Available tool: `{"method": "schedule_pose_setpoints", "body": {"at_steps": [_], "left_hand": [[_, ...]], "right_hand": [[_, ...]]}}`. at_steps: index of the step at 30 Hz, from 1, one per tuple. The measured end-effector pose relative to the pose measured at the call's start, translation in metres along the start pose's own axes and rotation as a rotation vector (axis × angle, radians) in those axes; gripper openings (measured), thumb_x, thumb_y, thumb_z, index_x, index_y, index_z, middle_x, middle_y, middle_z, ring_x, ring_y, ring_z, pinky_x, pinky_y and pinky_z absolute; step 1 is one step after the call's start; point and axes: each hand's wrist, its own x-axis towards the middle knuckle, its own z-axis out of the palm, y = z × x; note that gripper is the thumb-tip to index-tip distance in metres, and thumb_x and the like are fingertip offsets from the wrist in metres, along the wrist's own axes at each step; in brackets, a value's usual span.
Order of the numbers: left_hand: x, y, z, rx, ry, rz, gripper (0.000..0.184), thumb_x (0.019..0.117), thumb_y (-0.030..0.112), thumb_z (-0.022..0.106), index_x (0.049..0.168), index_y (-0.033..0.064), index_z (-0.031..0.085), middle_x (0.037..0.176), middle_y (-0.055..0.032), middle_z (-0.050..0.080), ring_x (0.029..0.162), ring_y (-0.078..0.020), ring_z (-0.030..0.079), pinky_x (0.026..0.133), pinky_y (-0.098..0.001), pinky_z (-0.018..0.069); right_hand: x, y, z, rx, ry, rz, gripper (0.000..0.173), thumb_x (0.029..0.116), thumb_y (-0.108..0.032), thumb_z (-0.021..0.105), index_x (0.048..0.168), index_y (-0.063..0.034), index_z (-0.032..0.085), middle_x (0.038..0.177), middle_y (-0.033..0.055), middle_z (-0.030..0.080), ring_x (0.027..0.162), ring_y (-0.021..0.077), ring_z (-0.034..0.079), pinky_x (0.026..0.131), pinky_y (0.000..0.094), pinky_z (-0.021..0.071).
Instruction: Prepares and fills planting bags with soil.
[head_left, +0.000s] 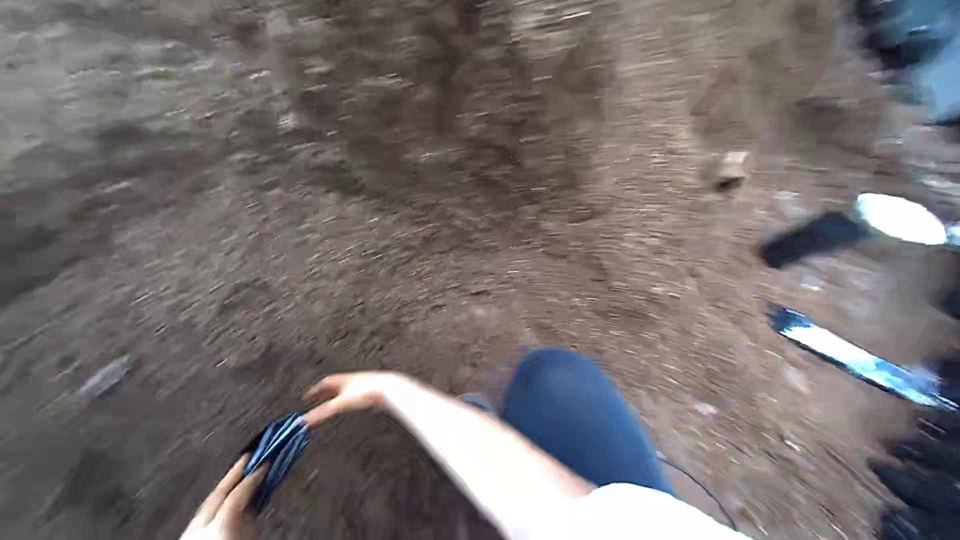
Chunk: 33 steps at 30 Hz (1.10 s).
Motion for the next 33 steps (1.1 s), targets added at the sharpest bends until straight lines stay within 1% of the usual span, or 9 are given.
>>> {"method": "schedule_pose_setpoints", "body": {"at_steps": [5,11,15,18,22,24,27,31,33], "left_hand": [[-0.008,-0.041,-0.012,-0.139,-0.047,-0.343,0.060,0.0899,-0.004,0.067,0.148,0.0023,0.054,0.150,-0.0220,0.054,0.133,-0.0422,0.058,0.109,-0.0635,0.0454],[-0.015,-0.090,0.004,-0.446,-0.102,-0.536,0.065,0.0850,0.000,0.067,0.148,0.0097,0.056,0.164,-0.0073,0.040,0.133,-0.0261,0.060,0.105,-0.0504,0.0513],[-0.009,-0.098,0.027,-0.592,-0.203,-0.599,0.066,0.0825,0.004,0.068,0.147,0.0131,0.058,0.164,-0.0023,0.041,0.139,-0.0190,0.054,0.110,-0.0463,0.0487],[0.010,-0.099,0.054,-0.612,-0.293,-0.628,0.066,0.0836,0.008,0.066,0.149,0.0147,0.056,0.165,-0.0001,0.039,0.143,-0.0170,0.050,0.114,-0.0457,0.0458],[0.037,-0.096,0.079,-0.584,-0.390,-0.691,0.064,0.0889,0.010,0.065,0.152,0.0135,0.052,0.165,-0.0036,0.039,0.142,-0.0216,0.051,0.115,-0.0491,0.0436],[0.047,-0.090,0.083,-0.591,-0.393,-0.710,0.064,0.0902,0.010,0.064,0.153,0.0125,0.050,0.165,-0.0049,0.039,0.142,-0.0236,0.051,0.115,-0.0500,0.0428],[0.054,-0.078,0.080,-0.642,-0.334,-0.721,0.065,0.0914,0.010,0.064,0.155,0.0112,0.047,0.163,-0.0084,0.042,0.141,-0.0257,0.052,0.114,-0.0508,0.0435],[0.051,-0.058,0.067,-0.778,-0.152,-0.735,0.070,0.0888,0.006,0.069,0.154,0.0040,0.043,0.140,-0.0212,0.060,0.122,-0.0311,0.064,0.102,-0.0510,0.0532],[0.045,-0.053,0.063,-0.766,-0.095,-0.779,0.072,0.0853,0.001,0.070,0.152,0.0010,0.043,0.139,-0.0223,0.060,0.125,-0.0316,0.063,0.105,-0.0509,0.0511]], "right_hand": [[0.046,0.122,-0.036,0.698,0.653,0.435,0.067,0.1085,-0.055,0.037,0.153,-0.0057,0.042,0.155,0.0169,0.047,0.143,0.0335,0.045,0.113,0.0572,0.0393],[0.125,0.125,-0.011,0.903,0.559,0.445,0.080,0.1031,-0.069,0.028,0.164,-0.0191,0.016,0.170,0.0126,0.018,0.155,0.0304,0.023,0.120,0.0611,0.0282],[0.179,0.093,0.032,1.041,0.513,0.382,0.070,0.1053,-0.065,0.020,0.151,-0.0169,0.039,0.139,0.0123,0.057,0.123,0.0245,0.058,0.096,0.0493,0.0526],[0.192,0.095,0.046,1.125,0.573,0.387,0.066,0.1094,-0.056,0.014,0.146,-0.0071,0.038,0.127,0.0187,0.056,0.109,0.0269,0.057,0.088,0.0456,0.0513],[0.162,0.097,0.041,1.008,0.573,0.328,0.050,0.1132,-0.041,0.017,0.130,-0.0051,0.047,0.104,0.0103,0.060,0.089,0.0159,0.061,0.074,0.0332,0.0540],[0.131,0.075,0.040,0.925,0.593,0.322,0.043,0.1147,-0.027,0.021,0.141,0.0012,0.040,0.121,0.0168,0.057,0.103,0.0189,0.059,0.087,0.0342,0.0523],[0.097,0.045,0.044,0.937,0.412,0.308,0.046,0.1139,-0.032,0.019,0.137,-0.0003,0.044,0.112,0.0168,0.060,0.095,0.0218,0.062,0.079,0.0387,0.0552],[0.098,0.038,0.050,0.987,-0.222,0.192,0.085,0.0973,-0.079,0.016,0.139,-0.0145,0.054,0.121,0.0134,0.069,0.108,0.0281,0.068,0.090,0.0506,0.0579],[0.093,0.022,0.057,0.760,-0.199,0.181,0.070,0.1042,-0.067,0.021,0.138,-0.0169,0.056,0.115,0.0087,0.071,0.100,0.0211,0.070,0.082,0.0427,0.0605]]}}
